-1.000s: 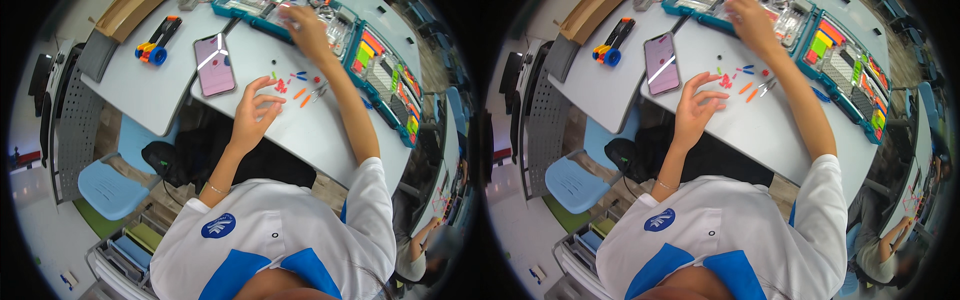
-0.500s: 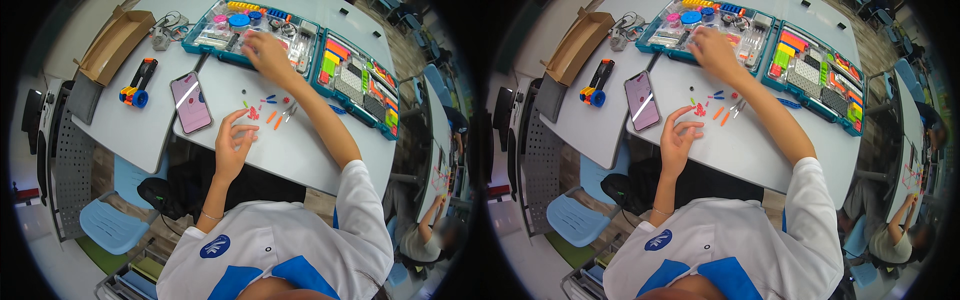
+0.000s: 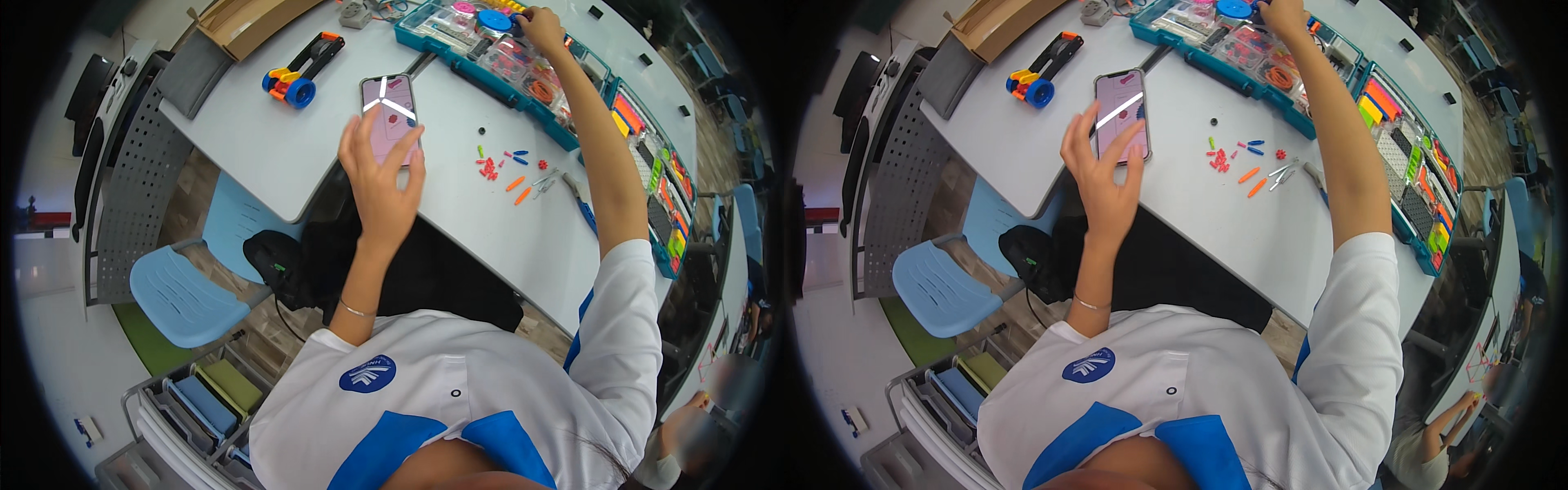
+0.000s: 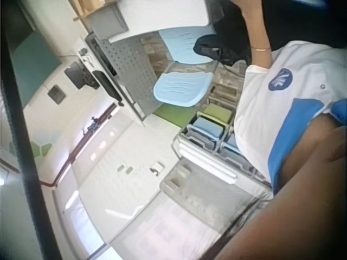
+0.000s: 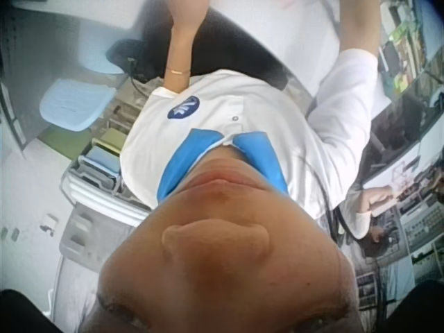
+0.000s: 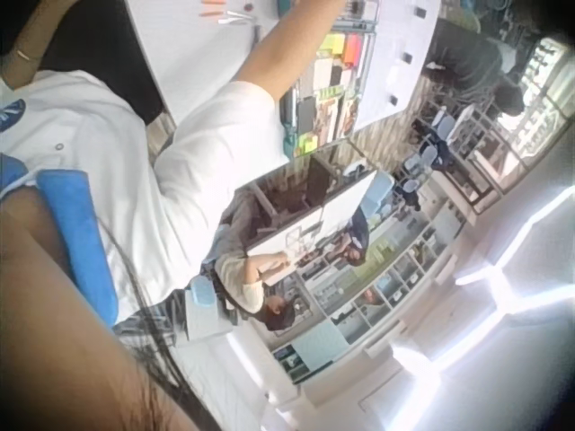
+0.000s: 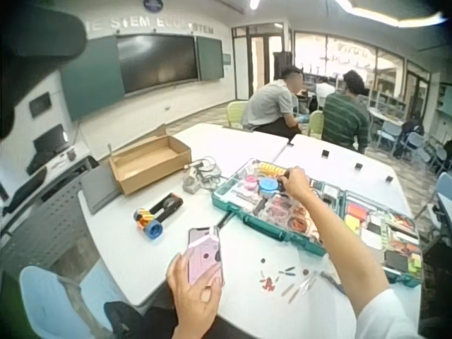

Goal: The person assembles a small toy vehicle using colorful plastic parts from a kit. They select pieces from a container, attach them to a chassis, and use pliers to secure components while referencing a smartphone on the table.

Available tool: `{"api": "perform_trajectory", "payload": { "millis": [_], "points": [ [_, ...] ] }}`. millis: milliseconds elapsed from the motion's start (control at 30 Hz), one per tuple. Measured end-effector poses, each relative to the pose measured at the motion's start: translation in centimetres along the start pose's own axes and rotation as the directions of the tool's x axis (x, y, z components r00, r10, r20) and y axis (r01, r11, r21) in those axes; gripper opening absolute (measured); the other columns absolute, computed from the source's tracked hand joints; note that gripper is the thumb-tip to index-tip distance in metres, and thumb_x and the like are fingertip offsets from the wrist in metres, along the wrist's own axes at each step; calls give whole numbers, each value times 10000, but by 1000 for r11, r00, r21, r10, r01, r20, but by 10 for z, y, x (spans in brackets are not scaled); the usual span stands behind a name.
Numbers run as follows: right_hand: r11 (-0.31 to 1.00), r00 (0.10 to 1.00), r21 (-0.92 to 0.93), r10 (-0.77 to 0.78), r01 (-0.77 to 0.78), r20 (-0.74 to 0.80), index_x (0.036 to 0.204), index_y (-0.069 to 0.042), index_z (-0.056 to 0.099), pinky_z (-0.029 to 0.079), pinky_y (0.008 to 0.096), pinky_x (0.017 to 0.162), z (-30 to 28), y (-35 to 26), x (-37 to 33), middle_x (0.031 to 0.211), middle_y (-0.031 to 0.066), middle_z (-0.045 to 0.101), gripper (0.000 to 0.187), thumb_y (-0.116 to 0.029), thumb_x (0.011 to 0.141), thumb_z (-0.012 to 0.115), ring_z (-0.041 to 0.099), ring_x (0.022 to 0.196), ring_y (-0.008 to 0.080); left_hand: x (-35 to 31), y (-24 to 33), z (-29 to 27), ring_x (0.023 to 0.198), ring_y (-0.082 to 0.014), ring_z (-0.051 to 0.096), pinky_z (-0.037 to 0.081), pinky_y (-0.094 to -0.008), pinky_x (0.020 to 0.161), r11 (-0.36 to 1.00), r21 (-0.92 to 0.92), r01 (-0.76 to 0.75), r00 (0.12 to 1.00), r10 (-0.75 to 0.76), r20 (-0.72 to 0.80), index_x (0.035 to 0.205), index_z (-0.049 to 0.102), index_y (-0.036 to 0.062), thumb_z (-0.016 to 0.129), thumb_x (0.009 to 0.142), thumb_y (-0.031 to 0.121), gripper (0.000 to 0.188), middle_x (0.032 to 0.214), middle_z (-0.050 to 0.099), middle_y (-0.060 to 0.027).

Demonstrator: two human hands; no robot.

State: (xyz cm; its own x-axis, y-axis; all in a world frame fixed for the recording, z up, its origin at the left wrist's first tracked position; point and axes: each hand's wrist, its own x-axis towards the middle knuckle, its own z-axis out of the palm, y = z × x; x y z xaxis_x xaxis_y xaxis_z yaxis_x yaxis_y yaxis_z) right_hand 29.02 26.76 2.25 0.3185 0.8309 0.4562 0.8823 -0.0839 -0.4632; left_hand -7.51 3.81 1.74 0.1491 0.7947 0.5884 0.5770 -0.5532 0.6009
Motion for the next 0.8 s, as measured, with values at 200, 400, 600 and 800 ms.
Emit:
{"api": "perform_trajectory", "payload": {
  "millis": [200, 400, 600, 800],
  "points": [
    [983, 981, -178, -84, 53, -173, 925, -34, 718, 512, 512, 798, 0, -13, -7, 906, 205, 712, 226, -200, 774, 737, 663, 891, 380, 6, -51, -15, 1466, -391, 216, 247, -493, 1174, 987, 143, 68, 997, -71, 18, 1053, 796, 122, 616, 980, 245, 230, 1524, 420, -162],
    [974, 967, 182, -86, 132, -241, 996, -38, 658, 534, 402, 739, -25, -28, -30, 870, 138, 707, 240, -172, 813, 735, 680, 802, 266, 3, -50, -12, 1466, -382, 225, 246, -495, 1178, 993, 65, 97, 995, -98, 9, 1105, 781, 139, 629, 988, 265, 229, 1520, 427, -147],
    [810, 958, 568, -257, 143, 126, 1097, -21, 686, 519, 336, 834, -90, -44, -128, 1054, 85, 704, 198, -130, 933, 663, 658, 960, 176, -4, -54, -13, 1461, -382, 236, 254, -502, 1174, 987, 89, 132, 991, -132, -3, 1121, 776, 142, 632, 986, 259, 229, 1510, 434, -148],
    [924, 928, 382, -166, 28, 335, 1045, -13, 690, 462, 260, 743, -164, -37, -260, 963, 48, 680, 139, -64, 917, 676, 594, 818, 122, -6, -57, -17, 1452, -381, 250, 260, -505, 1170, 970, 137, 202, 979, -196, -57, 1125, 771, 136, 644, 975, 238, 221, 1487, 448, -156]
  ]
}}
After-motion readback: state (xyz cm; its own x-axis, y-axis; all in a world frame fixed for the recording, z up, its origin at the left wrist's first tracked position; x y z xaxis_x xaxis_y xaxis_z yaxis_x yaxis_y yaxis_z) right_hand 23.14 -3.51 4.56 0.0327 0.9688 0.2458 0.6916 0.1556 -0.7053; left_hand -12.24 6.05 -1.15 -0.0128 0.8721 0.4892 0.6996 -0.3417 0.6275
